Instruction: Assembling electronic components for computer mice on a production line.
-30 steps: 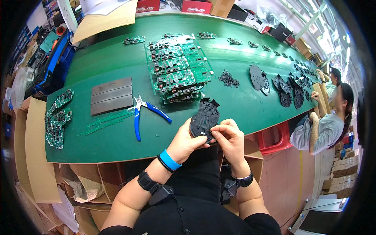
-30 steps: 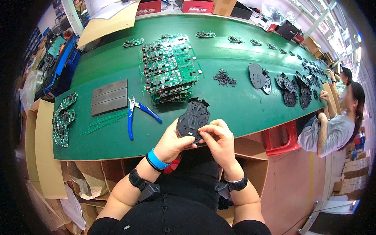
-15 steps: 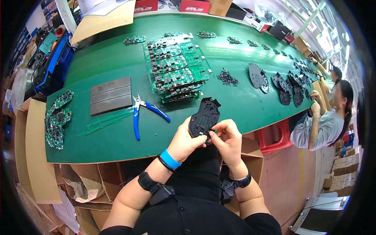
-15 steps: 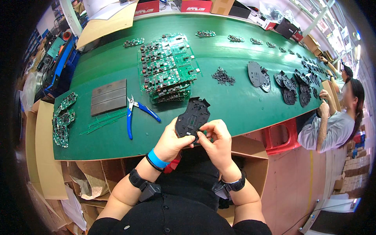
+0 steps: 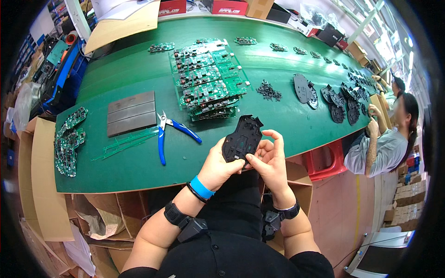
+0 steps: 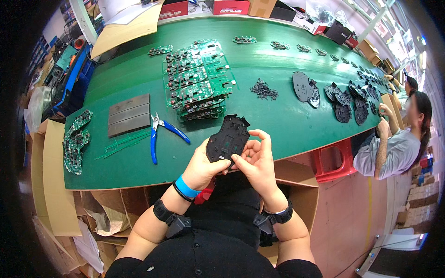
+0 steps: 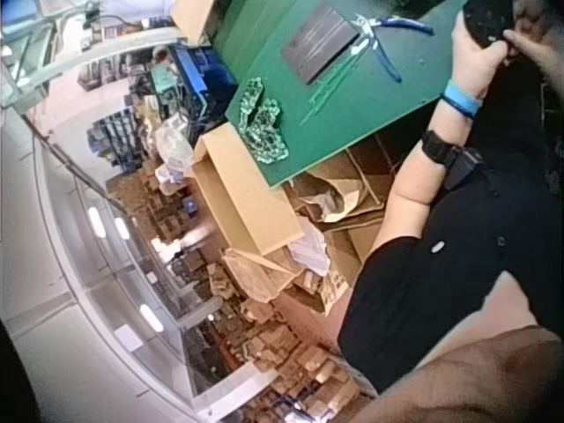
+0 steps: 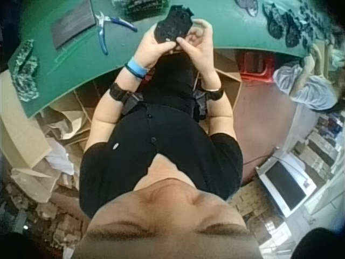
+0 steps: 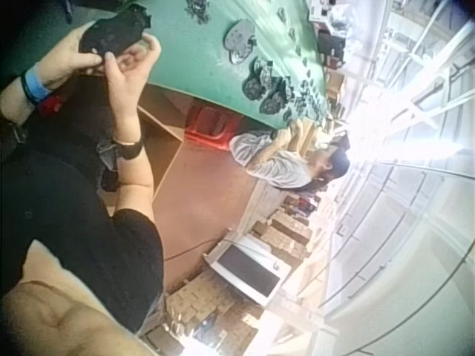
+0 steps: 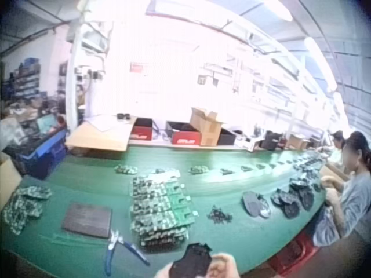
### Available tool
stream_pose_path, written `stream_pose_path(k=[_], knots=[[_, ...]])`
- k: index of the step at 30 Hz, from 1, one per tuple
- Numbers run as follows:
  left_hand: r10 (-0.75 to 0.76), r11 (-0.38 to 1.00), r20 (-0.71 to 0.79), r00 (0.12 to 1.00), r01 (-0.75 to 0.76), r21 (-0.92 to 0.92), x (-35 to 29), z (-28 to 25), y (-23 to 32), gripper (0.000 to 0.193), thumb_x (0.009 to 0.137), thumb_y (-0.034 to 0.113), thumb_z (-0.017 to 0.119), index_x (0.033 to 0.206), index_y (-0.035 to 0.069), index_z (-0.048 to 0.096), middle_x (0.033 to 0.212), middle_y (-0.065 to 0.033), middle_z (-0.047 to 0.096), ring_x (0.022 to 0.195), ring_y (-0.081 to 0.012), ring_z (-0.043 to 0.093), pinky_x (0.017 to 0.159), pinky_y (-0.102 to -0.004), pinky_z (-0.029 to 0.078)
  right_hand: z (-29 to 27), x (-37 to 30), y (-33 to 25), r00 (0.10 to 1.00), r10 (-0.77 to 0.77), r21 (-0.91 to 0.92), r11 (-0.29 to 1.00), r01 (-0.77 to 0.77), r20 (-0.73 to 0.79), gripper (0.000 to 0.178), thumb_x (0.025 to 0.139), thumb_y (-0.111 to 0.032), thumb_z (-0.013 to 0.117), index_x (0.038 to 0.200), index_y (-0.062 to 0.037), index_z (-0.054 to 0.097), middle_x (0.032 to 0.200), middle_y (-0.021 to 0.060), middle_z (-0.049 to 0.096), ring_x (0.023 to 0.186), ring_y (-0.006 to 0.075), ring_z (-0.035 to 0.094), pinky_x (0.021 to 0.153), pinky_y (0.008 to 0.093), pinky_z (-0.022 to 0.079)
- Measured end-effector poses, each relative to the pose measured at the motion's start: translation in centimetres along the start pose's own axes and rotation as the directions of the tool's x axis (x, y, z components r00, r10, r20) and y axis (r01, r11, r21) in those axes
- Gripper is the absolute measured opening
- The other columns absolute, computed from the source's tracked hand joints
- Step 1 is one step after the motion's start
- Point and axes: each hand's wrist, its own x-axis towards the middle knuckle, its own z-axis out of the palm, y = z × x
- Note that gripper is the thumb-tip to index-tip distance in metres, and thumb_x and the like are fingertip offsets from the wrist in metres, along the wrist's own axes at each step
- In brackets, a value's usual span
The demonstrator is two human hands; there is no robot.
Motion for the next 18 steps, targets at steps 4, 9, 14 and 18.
stream_pose_path(k=[4,9,14,18], knots=[[-0.007,1.0,-0.012,1.0,0.007,0.011,0.1,-0.1,-0.1,0.043,0.072,-0.001,0.062,0.112,0.001,0.046,0.089,-0.0055,0.059,0.065,-0.0086,0.057,0.052,-0.0207,0.047,0.5,-0.1,0.0,1.0,0.003,0.097,0.995,-0.003,-0.005,0.064,0.076,0.009,0.061,0.126,-0.0068,0.025,0.082,0.0056,0.047,0.066,0.0088,0.051,0.061,0.0223,0.052],[-0.072,0.996,-0.01,0.997,0.072,-0.051,0.1,0.3,0.9,0.044,0.071,-0.002,0.06,0.112,0.001,0.045,0.087,-0.0056,0.059,0.063,-0.009,0.056,0.049,-0.0204,0.045,-0.2,0.1,0.0,0.994,0.111,0.17,0.979,-0.111,0.01,0.069,0.076,0.009,0.061,0.131,-0.0068,0.022,0.077,0.0047,0.05,0.065,0.0092,0.053,0.061,0.0233,0.052],[0.007,0.997,-0.061,0.998,-0.002,0.081,0.4,0.6,0.2,0.045,0.071,-0.001,0.06,0.113,-0.001,0.043,0.087,-0.0082,0.059,0.066,-0.0132,0.06,0.051,-0.0218,0.049,0.0,-0.2,0.3,0.995,0.098,0.118,0.989,-0.093,-0.035,0.069,0.075,0.011,0.06,0.131,-0.0053,0.024,0.075,0.0038,0.052,0.065,0.0091,0.055,0.057,0.0226,0.051],[-0.164,0.986,0.001,0.986,0.164,-0.032,-0.2,0.6,1.1,0.055,0.077,0.003,0.063,0.124,0.002,0.034,0.094,-0.0106,0.056,0.084,-0.0179,0.061,0.068,-0.0263,0.052,-3.9,1.9,-1.0,0.988,0.062,0.095,0.994,-0.049,-0.14,0.062,0.074,0.002,0.065,0.128,-0.0042,0.035,0.068,0.0008,0.054,0.057,0.0077,0.052,0.047,0.0179,0.037]])
